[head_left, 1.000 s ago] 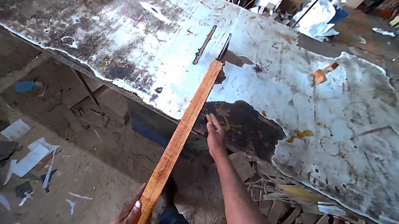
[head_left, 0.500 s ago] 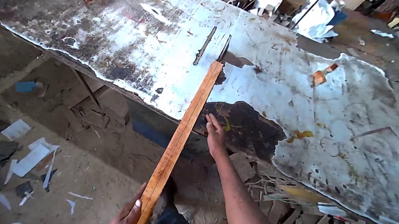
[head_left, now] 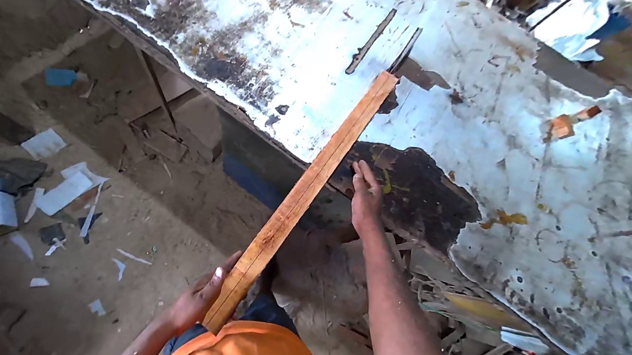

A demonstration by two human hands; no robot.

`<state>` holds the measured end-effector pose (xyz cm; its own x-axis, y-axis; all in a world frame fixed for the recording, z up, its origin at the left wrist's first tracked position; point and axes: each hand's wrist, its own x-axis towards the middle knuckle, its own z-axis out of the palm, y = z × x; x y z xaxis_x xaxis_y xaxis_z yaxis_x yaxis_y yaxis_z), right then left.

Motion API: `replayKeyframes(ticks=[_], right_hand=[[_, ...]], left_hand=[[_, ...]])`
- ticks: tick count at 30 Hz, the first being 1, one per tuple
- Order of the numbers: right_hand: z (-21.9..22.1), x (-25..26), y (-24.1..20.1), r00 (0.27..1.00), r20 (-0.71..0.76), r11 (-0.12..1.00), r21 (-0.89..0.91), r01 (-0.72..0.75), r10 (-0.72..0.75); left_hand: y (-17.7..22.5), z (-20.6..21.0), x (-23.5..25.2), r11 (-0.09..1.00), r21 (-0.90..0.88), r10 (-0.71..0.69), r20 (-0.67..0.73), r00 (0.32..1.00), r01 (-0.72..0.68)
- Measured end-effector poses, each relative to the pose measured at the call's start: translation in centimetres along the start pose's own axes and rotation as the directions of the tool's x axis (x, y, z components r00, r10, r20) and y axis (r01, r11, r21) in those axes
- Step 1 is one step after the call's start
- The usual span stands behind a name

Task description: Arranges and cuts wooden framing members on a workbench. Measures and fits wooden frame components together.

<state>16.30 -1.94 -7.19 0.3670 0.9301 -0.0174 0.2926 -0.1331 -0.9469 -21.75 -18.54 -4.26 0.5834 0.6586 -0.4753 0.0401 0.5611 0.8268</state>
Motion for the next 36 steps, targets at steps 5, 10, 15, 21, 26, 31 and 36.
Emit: replayKeyframes(ticks=[5,10,15,21,26,31,36], right_hand=[[0.0,0.0,0.0,1.000,0.004,1.000,-0.016,-0.014,0.014],[0.0,0.1,0.0,1.000,0.011,1.000,0.001,0.002,-0.002],[0.1,0.0,-0.2,1.000,0.006,1.000,-0.008,-0.008,0.008],[0.0,0.1,-0.1,1.000,0.008,1.000,-0.003,-0.010,0.010],[0.0,0.2,0.2,1.000,0.023,1.000,0.006,-0.015,0.015],[0.0,0.3,0.4,1.000,0.010,1.000,0.026,-0.007,0.007],[-0.1,0.4,0.2,1.000,0.014,1.000,0.017,0.005,-0.005]], left_hand=[[0.0,-0.3,-0.2,0.999,-0.033,-0.029,0.020,0.999,0.029],[-0.1,-0.5,-0.1,0.999,-0.044,-0.022,0.027,0.999,0.024],[-0.4,-0.5,-0.1,0.999,-0.048,0.005,0.038,0.999,-0.003],[-0.3,-0.6,-0.1,0.998,-0.055,-0.002,0.047,0.999,0.005],[-0.6,-1.0,0.0,0.998,-0.057,0.009,0.075,0.997,-0.005],[-0.5,-1.0,-0.2,0.998,-0.066,-0.001,0.087,0.996,0.007],[-0.2,-0.8,-0.1,0.998,-0.069,0.005,0.075,0.997,0.000]])
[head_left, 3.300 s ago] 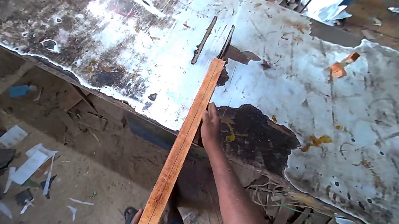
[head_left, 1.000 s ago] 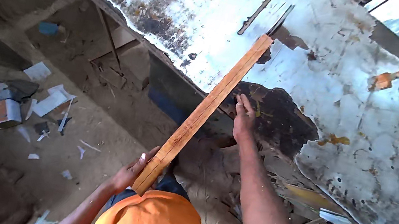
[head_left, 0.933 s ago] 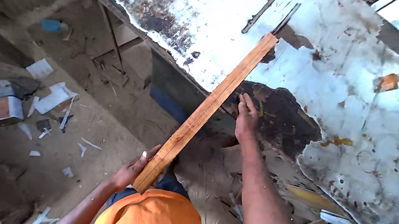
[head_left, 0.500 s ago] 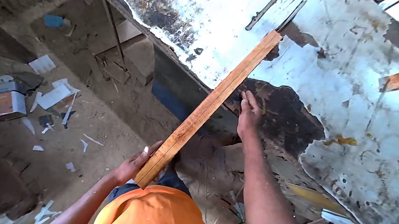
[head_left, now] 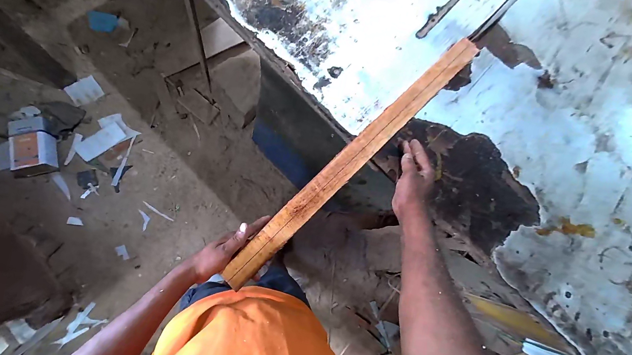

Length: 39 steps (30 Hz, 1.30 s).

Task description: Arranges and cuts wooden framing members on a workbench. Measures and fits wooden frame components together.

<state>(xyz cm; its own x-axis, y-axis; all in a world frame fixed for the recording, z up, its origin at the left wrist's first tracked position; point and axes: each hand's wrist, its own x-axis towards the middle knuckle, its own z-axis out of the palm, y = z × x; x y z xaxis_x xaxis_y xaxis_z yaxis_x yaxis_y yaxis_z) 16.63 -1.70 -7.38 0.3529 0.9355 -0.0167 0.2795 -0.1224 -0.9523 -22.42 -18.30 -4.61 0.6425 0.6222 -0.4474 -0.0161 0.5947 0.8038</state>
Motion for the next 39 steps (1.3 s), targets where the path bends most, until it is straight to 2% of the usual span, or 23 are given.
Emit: replayKeyframes(ticks=[5,8,9,10,12,14,15,17,19,23,26,31,39], right_hand=[[0.1,0.1,0.3,1.000,-0.009,1.000,-0.003,0.022,-0.022],[0.0,-0.1,-0.1,1.000,-0.012,0.999,-0.033,0.026,-0.026],[0.0,-0.2,-0.3,1.000,-0.012,0.999,-0.036,0.023,-0.023],[0.0,-0.2,-0.6,1.000,-0.012,0.999,-0.030,0.013,-0.013],[0.1,-0.3,-1.0,0.999,-0.044,1.000,-0.007,-0.024,0.024],[0.5,-0.9,-1.6,0.991,-0.104,0.997,0.003,-0.079,0.079],[1.1,-1.5,-2.1,0.984,-0.146,0.995,0.000,-0.100,0.099],[2.6,-3.5,-4.0,0.972,-0.189,0.990,0.009,-0.140,0.139],[4.2,-5.5,-5.2,0.967,-0.186,0.984,0.045,-0.171,0.176],[6.1,-7.2,-4.8,0.934,-0.170,0.946,0.139,-0.292,0.313],[6.2,-7.2,-5.1,0.916,-0.161,0.920,0.205,-0.333,0.367],[6.0,-7.0,-5.2,0.882,-0.123,0.858,0.326,-0.398,0.456],[5.9,-6.8,-4.8,0.856,-0.081,0.814,0.365,-0.452,0.511]], left_hand=[[0.3,0.1,0.1,0.999,0.050,-0.016,-0.006,1.000,0.016],[0.7,0.6,0.0,0.983,0.173,-0.048,-0.069,0.996,0.059],[0.9,0.9,-0.1,0.963,0.262,-0.037,-0.108,0.993,0.064],[1.4,1.5,-0.3,0.911,0.404,-0.023,-0.156,0.988,0.084],[2.6,3.2,-0.8,0.685,0.711,0.045,-0.263,0.964,0.162],[2.8,5.3,-1.2,0.448,0.858,0.137,-0.345,0.929,0.252],[2.3,6.0,-1.4,0.371,0.892,0.216,-0.353,0.910,0.258],[1.2,6.5,-1.4,0.307,0.923,0.327,-0.331,0.885,0.232],[0.3,6.7,-1.2,0.275,0.938,0.375,-0.307,0.875,0.211],[-0.8,6.6,-0.8,0.141,0.967,0.487,-0.255,0.835,0.213],[-1.3,6.6,-0.7,0.083,0.971,0.543,-0.231,0.807,0.222],[-1.7,6.9,-0.7,0.032,0.959,0.590,-0.246,0.769,0.283],[-2.0,6.9,-0.5,-0.009,0.948,0.598,-0.249,0.762,0.318]])
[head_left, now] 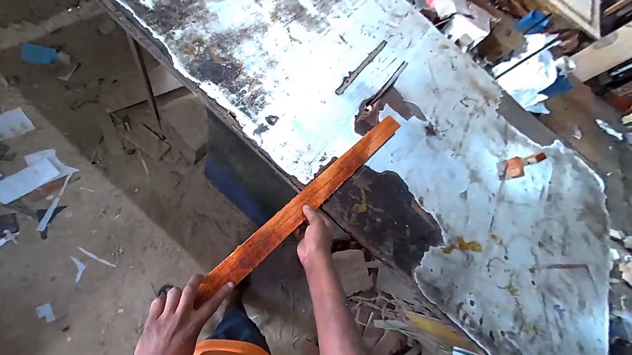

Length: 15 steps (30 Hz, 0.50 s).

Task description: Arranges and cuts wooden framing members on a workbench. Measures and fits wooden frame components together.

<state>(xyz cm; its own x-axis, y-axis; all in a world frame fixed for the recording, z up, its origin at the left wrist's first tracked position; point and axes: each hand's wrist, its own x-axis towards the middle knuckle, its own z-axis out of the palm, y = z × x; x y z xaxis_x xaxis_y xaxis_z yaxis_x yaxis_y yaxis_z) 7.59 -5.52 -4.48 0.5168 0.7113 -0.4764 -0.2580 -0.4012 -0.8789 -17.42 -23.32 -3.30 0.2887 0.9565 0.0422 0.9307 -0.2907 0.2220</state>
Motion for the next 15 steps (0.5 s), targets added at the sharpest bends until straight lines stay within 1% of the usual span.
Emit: replayKeyframes(ticks=[6,7,8,9,10,12,13,15], right_hand=[[-0.1,0.3,0.0,1.000,-0.011,1.000,0.007,0.000,0.000],[-0.1,0.2,0.0,1.000,-0.014,1.000,-0.017,0.018,-0.019],[-0.1,-0.1,-0.1,0.998,-0.018,0.996,-0.068,0.053,-0.054],[-0.1,-0.3,-0.1,0.993,-0.018,0.983,-0.146,0.109,-0.113],[-0.2,-0.5,0.0,0.983,-0.015,0.956,-0.234,0.176,-0.184],[-0.3,-0.7,0.4,0.953,-0.010,0.878,-0.392,0.275,-0.302],[-0.2,-1.0,0.5,0.942,-0.006,0.838,-0.459,0.296,-0.336],[0.0,-2.7,0.1,0.931,0.029,0.753,-0.579,0.312,-0.364]], left_hand=[[0.1,0.3,0.0,1.000,0.018,0.016,-0.027,1.000,-0.015],[-0.1,0.3,0.1,1.000,-0.012,0.024,-0.027,0.999,-0.024],[-0.3,0.3,0.0,0.996,-0.081,0.033,-0.014,0.999,-0.034],[-0.6,0.0,0.0,0.981,-0.192,0.044,0.026,0.999,-0.038],[-1.1,-0.2,-0.1,0.948,-0.317,0.056,0.083,0.995,-0.027],[-2.0,-0.9,-0.1,0.841,-0.534,0.068,0.255,0.965,0.081],[-2.5,-1.4,0.0,0.769,-0.619,0.083,0.344,0.935,0.159],[-3.4,-2.3,0.3,0.616,-0.726,0.132,0.479,0.868,0.307]])
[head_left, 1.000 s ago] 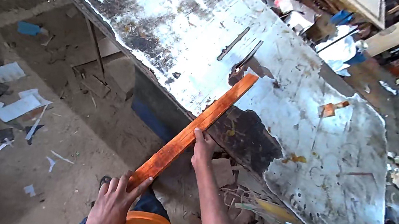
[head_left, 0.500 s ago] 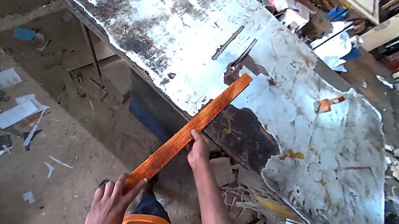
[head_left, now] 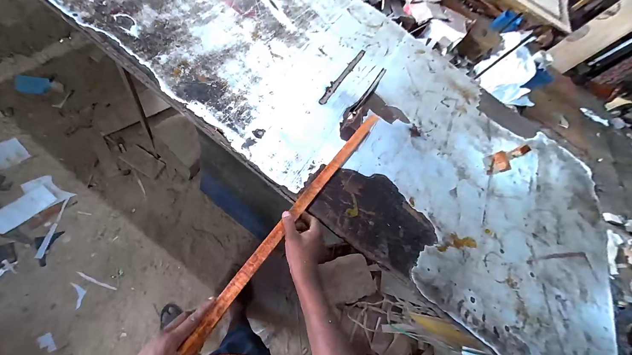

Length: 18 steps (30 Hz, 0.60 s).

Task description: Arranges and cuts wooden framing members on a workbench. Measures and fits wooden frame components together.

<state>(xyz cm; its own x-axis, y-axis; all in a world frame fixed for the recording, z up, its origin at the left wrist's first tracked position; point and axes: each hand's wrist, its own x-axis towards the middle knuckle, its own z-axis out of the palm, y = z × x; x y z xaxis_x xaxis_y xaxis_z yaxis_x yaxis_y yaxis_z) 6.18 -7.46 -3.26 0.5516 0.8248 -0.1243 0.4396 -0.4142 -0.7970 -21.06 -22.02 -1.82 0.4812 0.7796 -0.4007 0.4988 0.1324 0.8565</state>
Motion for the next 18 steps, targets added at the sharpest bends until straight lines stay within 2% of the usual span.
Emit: replayKeyframes(ticks=[3,8,11,18], right_hand=[[0.3,-0.3,-0.7,0.999,-0.005,0.991,-0.129,0.038,-0.039],[2.6,1.6,0.0,0.989,-0.095,0.972,-0.214,0.094,-0.117],[3.2,2.0,0.3,0.988,-0.092,0.957,-0.273,0.097,-0.126],[2.9,4.3,1.1,0.974,-0.082,0.935,-0.306,0.179,-0.213]], left_hand=[[-0.3,-1.0,-0.1,0.970,-0.233,-0.034,0.131,0.991,0.064],[-2.0,-0.3,0.5,0.802,-0.595,0.085,0.206,0.975,0.056],[-2.6,0.3,0.8,0.755,-0.652,0.091,0.206,0.974,0.067],[-2.3,1.0,1.1,0.769,-0.636,0.025,0.131,0.991,0.065]])
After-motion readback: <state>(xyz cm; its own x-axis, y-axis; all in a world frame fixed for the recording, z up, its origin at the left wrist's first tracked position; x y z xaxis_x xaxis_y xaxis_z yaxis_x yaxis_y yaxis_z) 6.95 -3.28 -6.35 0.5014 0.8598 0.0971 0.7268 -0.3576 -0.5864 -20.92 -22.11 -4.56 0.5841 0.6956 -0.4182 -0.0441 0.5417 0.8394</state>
